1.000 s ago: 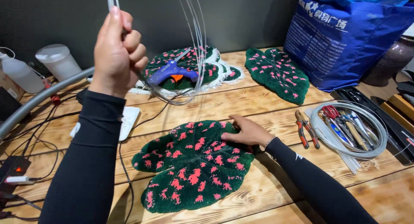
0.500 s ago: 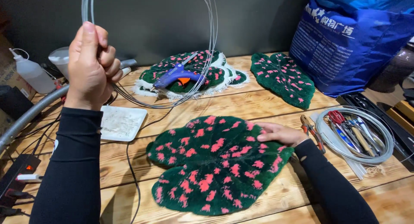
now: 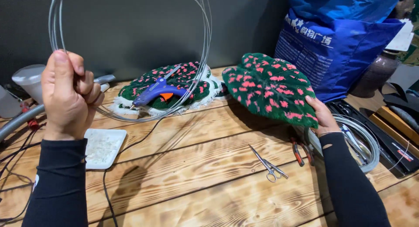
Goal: Making a decorative rug leaf by attaching a wire frame to a fabric leaf using pliers and glue.
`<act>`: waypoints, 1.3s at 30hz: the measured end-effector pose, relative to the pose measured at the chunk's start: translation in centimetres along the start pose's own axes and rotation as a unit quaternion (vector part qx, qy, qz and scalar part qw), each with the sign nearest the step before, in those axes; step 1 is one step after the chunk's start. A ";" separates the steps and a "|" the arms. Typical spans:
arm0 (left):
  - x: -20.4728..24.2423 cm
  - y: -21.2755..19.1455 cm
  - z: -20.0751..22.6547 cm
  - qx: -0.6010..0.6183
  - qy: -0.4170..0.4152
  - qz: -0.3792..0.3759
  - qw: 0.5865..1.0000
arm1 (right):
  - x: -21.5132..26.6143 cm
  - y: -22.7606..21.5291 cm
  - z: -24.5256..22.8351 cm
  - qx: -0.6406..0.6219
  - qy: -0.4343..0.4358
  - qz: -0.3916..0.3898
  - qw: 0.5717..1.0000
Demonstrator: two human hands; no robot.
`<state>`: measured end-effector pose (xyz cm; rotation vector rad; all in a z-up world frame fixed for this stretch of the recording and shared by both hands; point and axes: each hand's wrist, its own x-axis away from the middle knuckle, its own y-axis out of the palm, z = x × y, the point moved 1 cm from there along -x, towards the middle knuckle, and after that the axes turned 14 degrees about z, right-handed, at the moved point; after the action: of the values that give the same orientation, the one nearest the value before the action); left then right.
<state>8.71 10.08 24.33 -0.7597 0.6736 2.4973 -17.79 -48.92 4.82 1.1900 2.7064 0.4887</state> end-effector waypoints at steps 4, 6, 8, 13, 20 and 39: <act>-0.1 0.9 -1.3 -0.010 -0.017 0.017 1.000 | -7.7 0.8 3.0 -0.125 -0.008 -0.020 0.992; -0.1 1.2 -2.1 -0.020 -0.033 0.025 0.999 | -10.2 2.2 4.4 -0.203 -0.014 0.010 0.979; -0.2 1.1 -2.8 -0.022 -0.039 0.027 0.999 | -13.6 2.2 6.4 -0.225 -0.017 0.011 0.974; -0.3 0.4 -4.0 -0.024 -0.064 0.039 0.997 | -18.0 1.3 9.6 -0.256 -0.011 0.011 0.967; 0.4 -0.8 -4.6 -0.020 -0.072 0.050 0.996 | -16.9 0.5 8.3 -0.051 0.080 0.199 0.975; 3.8 -7.9 -1.6 0.065 -0.163 0.084 0.981 | -5.5 36.5 14.9 0.374 -0.176 -0.171 0.895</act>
<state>10.67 16.41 18.33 -0.2454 0.7967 2.6131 15.00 -26.37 3.69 0.7563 2.7186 -0.8063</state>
